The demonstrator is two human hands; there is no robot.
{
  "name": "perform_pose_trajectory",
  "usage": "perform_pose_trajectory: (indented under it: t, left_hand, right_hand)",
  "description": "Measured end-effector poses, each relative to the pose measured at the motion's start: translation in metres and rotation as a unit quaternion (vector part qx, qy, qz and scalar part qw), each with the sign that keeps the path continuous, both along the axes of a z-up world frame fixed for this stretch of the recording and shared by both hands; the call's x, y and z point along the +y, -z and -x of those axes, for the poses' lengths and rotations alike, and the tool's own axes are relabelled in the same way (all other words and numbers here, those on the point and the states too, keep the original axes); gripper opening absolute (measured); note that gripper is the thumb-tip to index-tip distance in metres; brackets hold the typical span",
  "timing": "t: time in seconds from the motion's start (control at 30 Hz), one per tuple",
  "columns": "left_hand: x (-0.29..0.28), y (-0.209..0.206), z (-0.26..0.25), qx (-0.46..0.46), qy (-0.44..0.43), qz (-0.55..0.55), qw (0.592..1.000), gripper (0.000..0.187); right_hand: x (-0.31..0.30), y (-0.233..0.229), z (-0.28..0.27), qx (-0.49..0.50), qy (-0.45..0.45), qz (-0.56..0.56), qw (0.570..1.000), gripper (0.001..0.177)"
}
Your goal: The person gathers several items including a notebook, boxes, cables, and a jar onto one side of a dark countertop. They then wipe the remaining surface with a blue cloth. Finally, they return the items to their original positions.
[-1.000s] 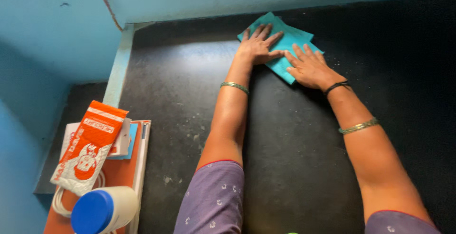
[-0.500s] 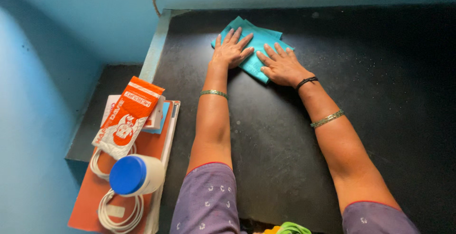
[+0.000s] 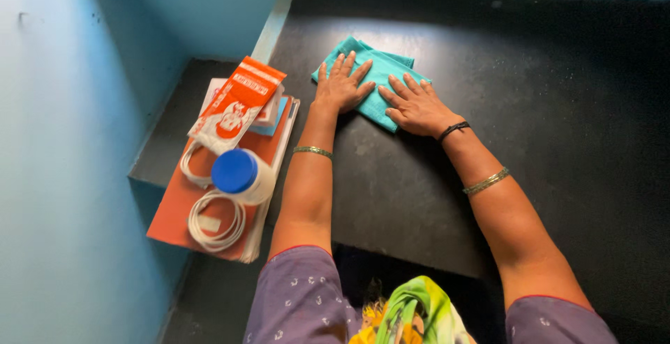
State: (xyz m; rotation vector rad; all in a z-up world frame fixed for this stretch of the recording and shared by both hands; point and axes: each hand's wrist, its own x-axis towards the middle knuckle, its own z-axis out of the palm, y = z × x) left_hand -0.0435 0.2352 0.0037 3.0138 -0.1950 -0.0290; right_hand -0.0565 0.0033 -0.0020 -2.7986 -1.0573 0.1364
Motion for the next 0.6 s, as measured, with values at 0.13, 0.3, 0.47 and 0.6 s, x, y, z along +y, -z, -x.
perform_pose_trajectory:
  t: [0.13, 0.3, 0.47, 0.6]
  left_hand:
    - [0.001, 0.000, 0.046, 0.009, -0.016, 0.004, 1.000, 0.069]
    - [0.001, 0.002, 0.105, -0.003, -0.010, 0.007, 1.000, 0.069]
    - [0.004, 0.007, 0.160, -0.028, -0.005, 0.015, 0.999, 0.071]
    - [0.001, 0.008, 0.215, -0.055, -0.002, 0.031, 0.998, 0.069]
  right_hand:
    - [-0.001, -0.002, 0.042, -0.001, -0.025, -0.010, 1.000, 0.064]
    - [-0.003, -0.004, 0.101, -0.019, -0.040, -0.006, 0.999, 0.065]
    - [-0.007, -0.008, 0.152, -0.068, -0.073, -0.019, 0.995, 0.064]
    - [-0.012, -0.014, 0.199, -0.106, -0.106, -0.034, 0.988, 0.064]
